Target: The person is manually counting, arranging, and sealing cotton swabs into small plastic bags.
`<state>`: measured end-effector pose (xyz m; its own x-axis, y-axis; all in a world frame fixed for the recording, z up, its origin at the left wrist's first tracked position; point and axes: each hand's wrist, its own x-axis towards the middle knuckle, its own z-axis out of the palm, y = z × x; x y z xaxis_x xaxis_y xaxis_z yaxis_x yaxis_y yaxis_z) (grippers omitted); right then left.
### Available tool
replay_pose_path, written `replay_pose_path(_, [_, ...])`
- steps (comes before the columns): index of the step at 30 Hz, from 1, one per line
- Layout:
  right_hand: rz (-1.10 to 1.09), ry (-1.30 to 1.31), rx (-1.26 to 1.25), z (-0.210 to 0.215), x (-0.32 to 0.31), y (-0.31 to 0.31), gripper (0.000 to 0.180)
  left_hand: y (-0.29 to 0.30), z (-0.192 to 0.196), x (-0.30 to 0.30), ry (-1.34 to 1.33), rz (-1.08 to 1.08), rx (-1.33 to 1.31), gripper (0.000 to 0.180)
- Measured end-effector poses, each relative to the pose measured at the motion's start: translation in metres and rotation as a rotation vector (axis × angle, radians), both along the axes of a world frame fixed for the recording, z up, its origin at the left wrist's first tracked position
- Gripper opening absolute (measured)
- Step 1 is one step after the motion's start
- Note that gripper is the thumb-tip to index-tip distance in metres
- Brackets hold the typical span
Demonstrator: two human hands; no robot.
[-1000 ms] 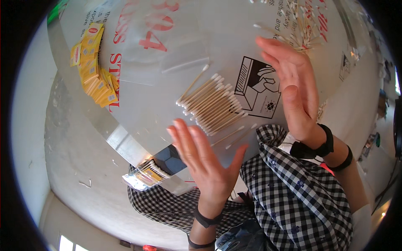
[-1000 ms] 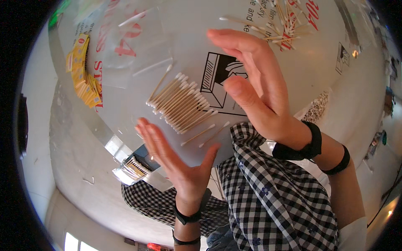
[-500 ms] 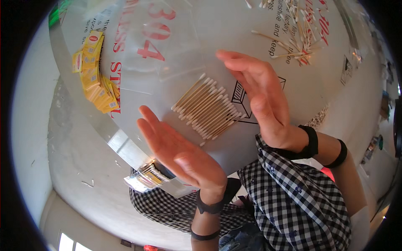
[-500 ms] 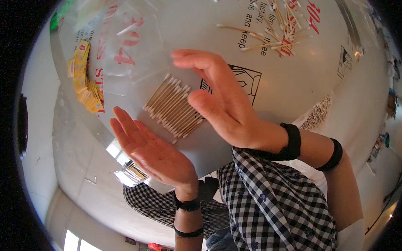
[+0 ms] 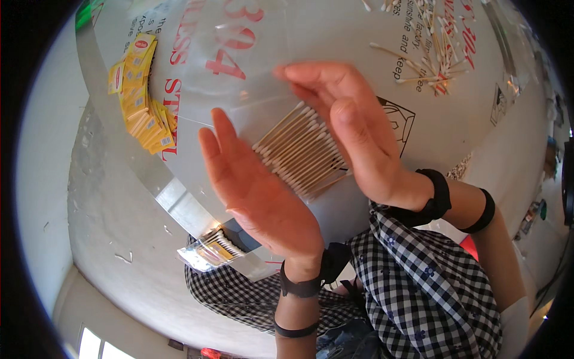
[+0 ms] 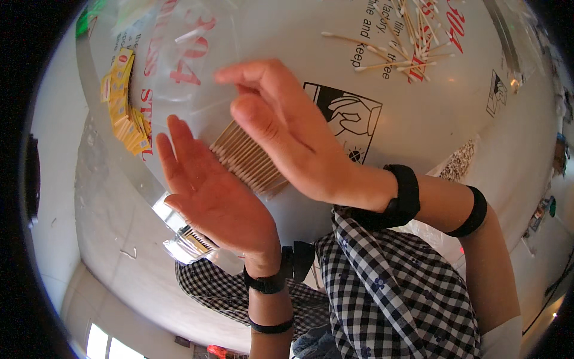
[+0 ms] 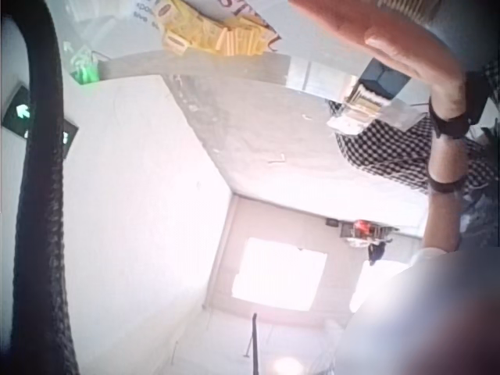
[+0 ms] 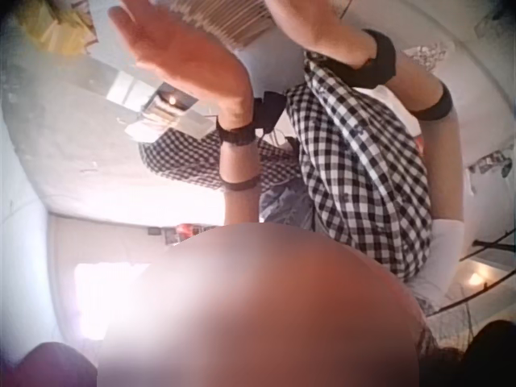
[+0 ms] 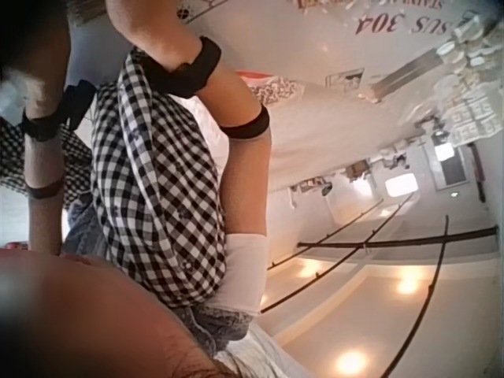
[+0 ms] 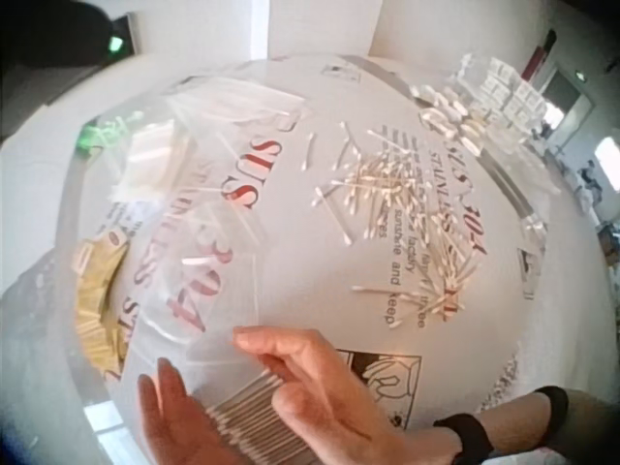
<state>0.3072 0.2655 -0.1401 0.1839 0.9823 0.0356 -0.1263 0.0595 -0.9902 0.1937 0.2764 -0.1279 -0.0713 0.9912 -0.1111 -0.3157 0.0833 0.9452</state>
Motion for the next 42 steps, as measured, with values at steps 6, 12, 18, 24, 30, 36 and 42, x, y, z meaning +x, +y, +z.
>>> replay_pose_path(6, [0.032,0.040,-0.027,-0.001,0.003,-0.009,0.066,-0.007,0.001,-0.007,-0.032,-0.055,-0.039,0.076])
replay_pose_path(12, [0.033,0.070,-0.025,-0.003,0.002,-0.022,0.067,-0.018,-0.006,-0.007,-0.093,-0.064,-0.001,0.078])
replay_pose_path(18, [0.014,-0.072,0.002,0.018,0.029,-0.028,0.046,-0.031,0.004,-0.018,0.190,-0.022,0.000,0.070])
replay_pose_path(24, [0.325,-0.832,0.041,0.027,0.045,-0.052,0.022,-0.079,0.010,-0.070,0.734,-0.375,0.246,0.035])
replay_pose_path(30, [0.354,-0.891,-0.018,0.023,0.043,-0.050,0.025,-0.103,0.007,-0.066,0.728,-0.387,0.044,0.030])
replay_pose_path(36, [0.355,-0.964,-0.001,0.021,0.038,-0.055,0.013,-0.103,0.003,-0.067,0.727,-0.373,0.037,0.029])
replay_pose_path(42, [0.357,-1.010,0.033,0.027,0.037,-0.052,0.023,-0.101,0.002,-0.073,0.742,-0.441,0.104,0.027])
